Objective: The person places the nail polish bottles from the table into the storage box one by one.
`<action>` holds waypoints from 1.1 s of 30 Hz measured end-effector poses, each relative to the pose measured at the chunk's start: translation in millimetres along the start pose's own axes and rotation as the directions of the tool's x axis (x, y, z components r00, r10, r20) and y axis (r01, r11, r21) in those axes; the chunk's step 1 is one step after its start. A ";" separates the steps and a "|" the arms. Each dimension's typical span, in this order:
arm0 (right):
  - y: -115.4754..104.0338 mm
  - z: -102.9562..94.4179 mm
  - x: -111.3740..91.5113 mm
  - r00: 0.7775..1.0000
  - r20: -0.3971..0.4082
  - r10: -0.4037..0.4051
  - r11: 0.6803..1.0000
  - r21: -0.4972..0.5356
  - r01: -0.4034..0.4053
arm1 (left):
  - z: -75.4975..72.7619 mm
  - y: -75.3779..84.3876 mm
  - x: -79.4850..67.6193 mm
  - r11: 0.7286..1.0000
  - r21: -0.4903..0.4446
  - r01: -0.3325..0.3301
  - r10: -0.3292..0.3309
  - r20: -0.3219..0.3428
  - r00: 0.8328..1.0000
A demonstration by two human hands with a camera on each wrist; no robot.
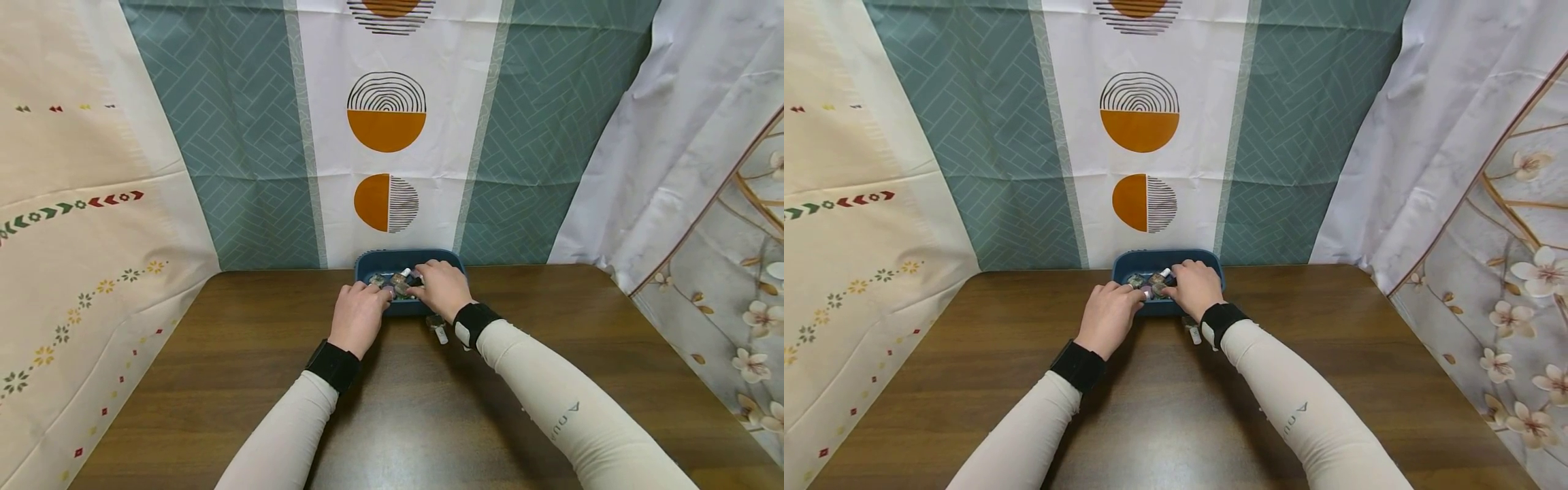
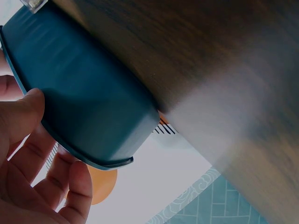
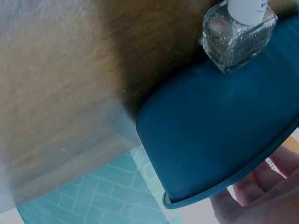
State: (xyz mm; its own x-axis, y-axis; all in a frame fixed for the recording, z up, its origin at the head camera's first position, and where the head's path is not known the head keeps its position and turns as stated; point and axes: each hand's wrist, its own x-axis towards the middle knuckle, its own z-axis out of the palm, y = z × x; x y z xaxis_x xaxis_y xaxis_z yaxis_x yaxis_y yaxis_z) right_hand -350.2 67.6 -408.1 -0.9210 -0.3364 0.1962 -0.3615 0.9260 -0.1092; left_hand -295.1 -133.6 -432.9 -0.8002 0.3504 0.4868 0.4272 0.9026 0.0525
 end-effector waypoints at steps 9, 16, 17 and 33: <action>8.8 -2.4 -15.3 0.993 -0.112 -0.037 0.996 0.077 0.046 | 0.9 0.2 1.1 0.999 0.023 -0.023 0.023 -0.022 0.999; 17.8 -10.0 -35.5 0.983 -0.170 -0.070 0.992 0.088 0.085 | 3.2 -1.5 -0.4 0.999 0.029 -0.025 0.026 -0.040 0.999; 18.8 -11.3 -37.9 0.981 -0.177 -0.075 0.992 0.091 0.092 | 3.4 -1.8 -0.9 0.999 0.027 -0.023 0.024 -0.037 0.999; 38.9 -19.5 -77.6 0.967 -0.192 -0.167 0.982 0.052 0.180 | 3.3 -2.1 -0.7 1.000 -0.001 -0.010 0.010 -0.026 1.000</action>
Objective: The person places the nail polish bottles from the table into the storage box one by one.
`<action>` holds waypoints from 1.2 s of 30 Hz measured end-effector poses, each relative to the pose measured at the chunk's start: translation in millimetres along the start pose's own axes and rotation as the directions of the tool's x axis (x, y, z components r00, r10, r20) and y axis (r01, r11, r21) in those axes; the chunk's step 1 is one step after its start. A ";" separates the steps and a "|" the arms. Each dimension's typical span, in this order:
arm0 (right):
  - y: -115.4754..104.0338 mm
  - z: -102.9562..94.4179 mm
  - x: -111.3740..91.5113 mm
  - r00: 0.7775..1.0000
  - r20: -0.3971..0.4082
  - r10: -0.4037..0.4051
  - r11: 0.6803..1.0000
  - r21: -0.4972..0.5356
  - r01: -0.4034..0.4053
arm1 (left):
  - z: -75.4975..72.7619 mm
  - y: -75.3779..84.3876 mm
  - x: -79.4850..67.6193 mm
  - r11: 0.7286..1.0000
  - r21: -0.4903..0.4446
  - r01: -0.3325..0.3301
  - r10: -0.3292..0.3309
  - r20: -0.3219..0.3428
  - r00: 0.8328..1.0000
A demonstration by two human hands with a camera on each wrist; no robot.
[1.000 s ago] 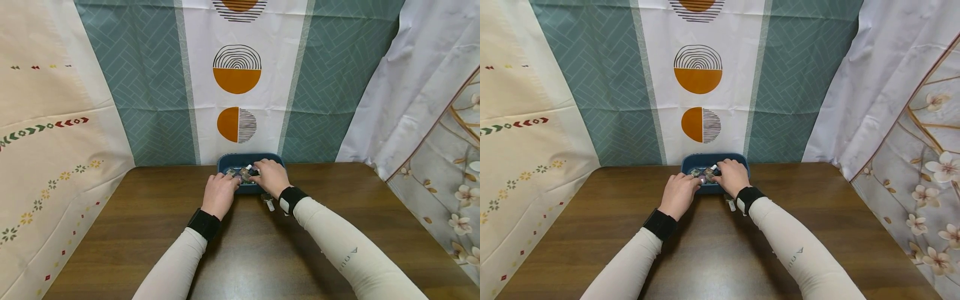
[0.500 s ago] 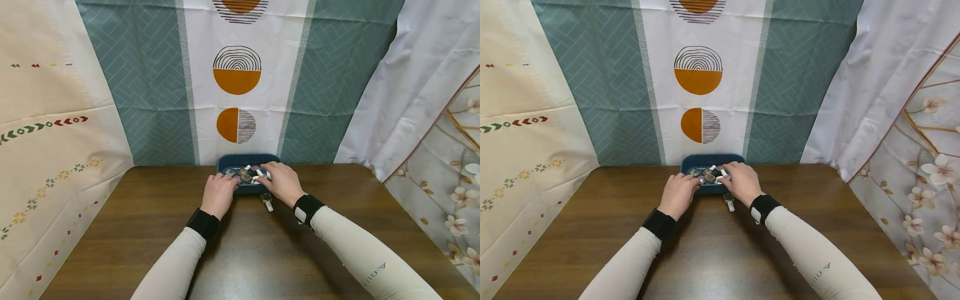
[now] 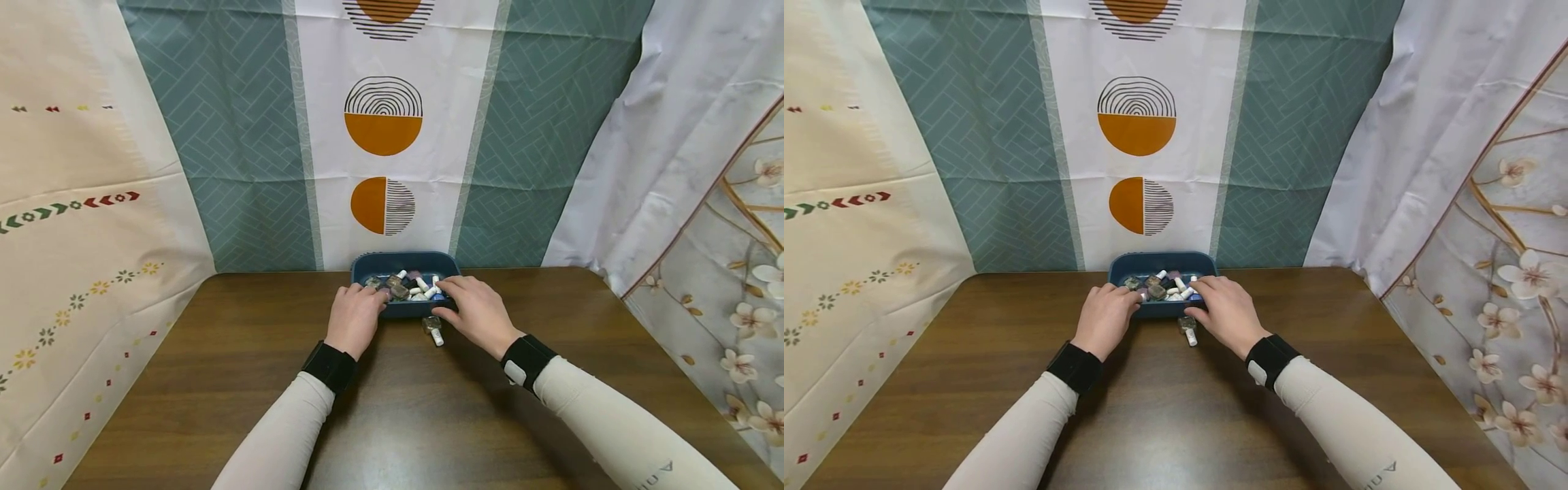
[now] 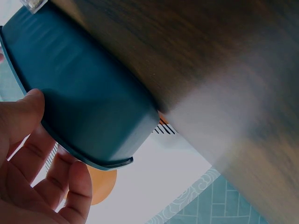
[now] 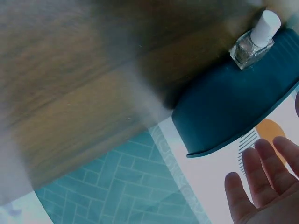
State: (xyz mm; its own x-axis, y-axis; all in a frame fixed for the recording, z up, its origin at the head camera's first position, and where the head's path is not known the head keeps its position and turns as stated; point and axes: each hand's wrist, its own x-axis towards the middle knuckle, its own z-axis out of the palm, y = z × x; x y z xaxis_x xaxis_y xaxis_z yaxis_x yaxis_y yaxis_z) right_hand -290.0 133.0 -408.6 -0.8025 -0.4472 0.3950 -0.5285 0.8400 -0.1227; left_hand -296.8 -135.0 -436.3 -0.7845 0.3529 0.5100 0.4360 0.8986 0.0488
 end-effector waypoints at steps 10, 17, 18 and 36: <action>1.2 2.3 -15.8 0.999 -0.014 -0.032 0.999 0.014 0.032 | -3.8 0.5 -0.5 1.000 0.002 0.007 -0.007 0.011 1.000; 2.6 4.6 -22.1 0.994 -0.014 -0.109 0.994 0.017 0.109 | -3.7 0.9 -0.4 1.000 -0.011 0.017 -0.017 0.034 0.999; 3.4 4.9 -22.9 0.991 -0.017 -0.134 0.991 0.012 0.134 | -3.7 1.1 -0.4 1.000 -0.011 0.018 -0.018 0.036 0.999; 7.3 10.7 -33.7 0.965 0.075 -0.253 0.966 0.071 0.248 | -4.1 2.4 0.3 1.000 -0.016 0.017 -0.016 0.043 0.999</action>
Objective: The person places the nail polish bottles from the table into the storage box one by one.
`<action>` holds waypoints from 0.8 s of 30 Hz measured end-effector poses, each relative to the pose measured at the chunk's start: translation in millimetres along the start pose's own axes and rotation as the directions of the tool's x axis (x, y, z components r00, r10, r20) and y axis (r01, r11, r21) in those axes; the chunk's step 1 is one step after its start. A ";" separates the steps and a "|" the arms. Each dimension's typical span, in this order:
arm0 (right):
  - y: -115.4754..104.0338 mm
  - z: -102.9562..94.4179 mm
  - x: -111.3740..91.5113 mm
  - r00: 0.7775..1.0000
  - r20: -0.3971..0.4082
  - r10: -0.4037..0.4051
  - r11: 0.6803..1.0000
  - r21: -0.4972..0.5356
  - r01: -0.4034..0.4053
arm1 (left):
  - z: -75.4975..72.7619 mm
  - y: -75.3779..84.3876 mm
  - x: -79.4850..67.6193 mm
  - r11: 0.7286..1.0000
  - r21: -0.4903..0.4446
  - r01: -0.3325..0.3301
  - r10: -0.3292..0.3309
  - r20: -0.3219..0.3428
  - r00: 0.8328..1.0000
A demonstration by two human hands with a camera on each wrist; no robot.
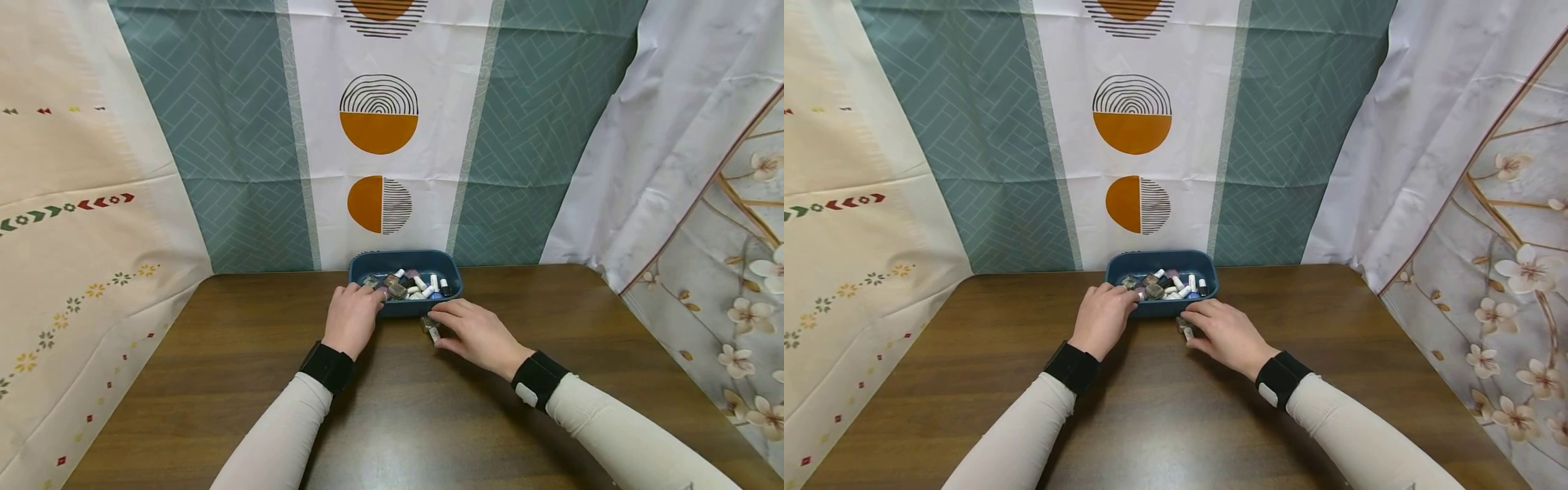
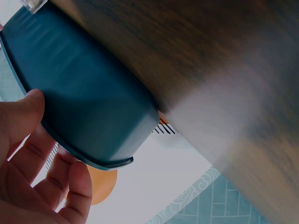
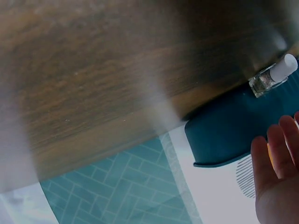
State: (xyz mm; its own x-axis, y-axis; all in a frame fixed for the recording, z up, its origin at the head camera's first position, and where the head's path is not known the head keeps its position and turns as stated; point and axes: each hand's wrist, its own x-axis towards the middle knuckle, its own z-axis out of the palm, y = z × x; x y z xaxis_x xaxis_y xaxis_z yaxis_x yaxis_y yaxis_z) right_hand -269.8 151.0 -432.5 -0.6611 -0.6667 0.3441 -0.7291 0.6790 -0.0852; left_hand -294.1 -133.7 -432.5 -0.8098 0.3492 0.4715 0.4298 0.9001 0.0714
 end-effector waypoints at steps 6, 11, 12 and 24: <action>1.3 6.2 3.1 0.996 0.084 -0.001 1.000 0.022 -0.001 | 0.3 -0.2 0.1 1.000 0.002 -0.001 0.001 -0.010 1.000; 2.5 9.9 4.5 0.992 0.128 -0.002 1.000 0.003 0.002 | 0.3 0.3 0.5 1.000 0.012 -0.010 0.010 -0.031 0.999; 2.6 10.4 4.4 0.992 0.129 -0.007 1.000 -0.001 0.008 | 0.3 0.4 0.6 1.000 0.012 -0.010 0.010 -0.030 0.999; 1.5 10.8 4.2 0.990 0.138 -0.024 1.000 0.011 0.022 | 0.5 0.3 0.4 1.000 0.008 0.004 -0.004 -0.001 1.000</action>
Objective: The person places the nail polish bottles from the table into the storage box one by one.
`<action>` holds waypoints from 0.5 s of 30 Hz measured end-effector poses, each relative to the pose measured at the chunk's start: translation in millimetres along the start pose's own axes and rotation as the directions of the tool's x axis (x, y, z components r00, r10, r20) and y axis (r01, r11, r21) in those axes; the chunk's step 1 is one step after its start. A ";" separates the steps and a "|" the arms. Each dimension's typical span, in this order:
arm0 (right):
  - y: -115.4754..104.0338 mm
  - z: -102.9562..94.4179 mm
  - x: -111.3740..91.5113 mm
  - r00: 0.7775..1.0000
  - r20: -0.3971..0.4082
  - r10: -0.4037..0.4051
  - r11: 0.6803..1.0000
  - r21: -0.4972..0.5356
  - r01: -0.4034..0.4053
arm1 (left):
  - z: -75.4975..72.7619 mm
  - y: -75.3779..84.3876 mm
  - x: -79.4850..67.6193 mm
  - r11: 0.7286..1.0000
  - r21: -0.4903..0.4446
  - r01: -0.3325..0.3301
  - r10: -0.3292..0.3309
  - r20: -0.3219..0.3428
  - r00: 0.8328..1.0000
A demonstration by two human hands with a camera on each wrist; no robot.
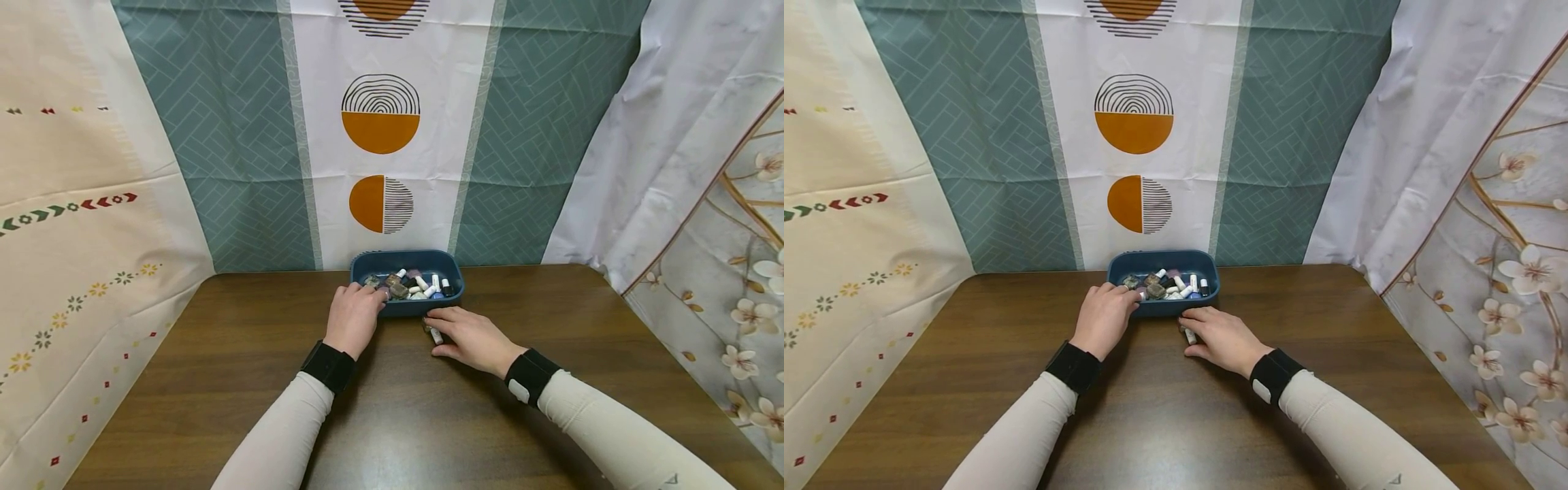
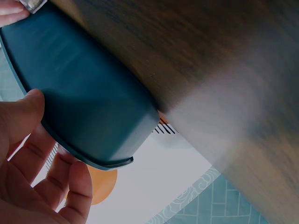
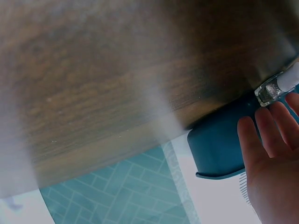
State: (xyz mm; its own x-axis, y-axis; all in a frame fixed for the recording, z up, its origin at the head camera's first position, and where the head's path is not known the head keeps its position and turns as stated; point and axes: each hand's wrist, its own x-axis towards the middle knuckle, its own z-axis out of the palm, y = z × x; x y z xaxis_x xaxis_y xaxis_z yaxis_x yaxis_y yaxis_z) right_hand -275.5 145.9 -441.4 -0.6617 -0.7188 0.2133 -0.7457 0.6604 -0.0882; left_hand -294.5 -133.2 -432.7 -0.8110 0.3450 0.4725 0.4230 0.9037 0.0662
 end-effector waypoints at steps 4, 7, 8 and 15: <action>-0.6 0.0 0.6 1.000 -0.002 0.003 1.000 -0.002 -0.004 | 0.7 -0.3 0.4 1.000 0.008 0.005 -0.005 0.008 1.000; -1.5 -0.1 0.7 1.000 -0.004 0.009 1.000 0.007 -0.009 | 1.0 -0.4 0.8 1.000 0.009 0.006 -0.006 0.013 1.000; -1.7 -0.1 0.8 1.000 -0.005 0.011 1.000 0.011 -0.011 | 0.9 -0.3 0.8 1.000 0.008 0.006 -0.006 0.013 1.000; -3.4 2.0 3.0 0.999 -0.005 0.039 0.999 0.037 -0.038 | 0.3 0.2 -0.2 1.000 0.004 0.003 -0.003 0.012 1.000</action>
State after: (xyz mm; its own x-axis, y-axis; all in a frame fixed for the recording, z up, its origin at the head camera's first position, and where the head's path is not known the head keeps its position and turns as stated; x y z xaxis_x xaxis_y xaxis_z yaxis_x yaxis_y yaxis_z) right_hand -275.2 141.0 -442.4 -0.6896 -0.6918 0.2142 -0.7222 0.6790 -0.1318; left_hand -294.4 -133.0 -433.1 -0.8173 0.3450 0.4615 0.4187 0.9059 0.0642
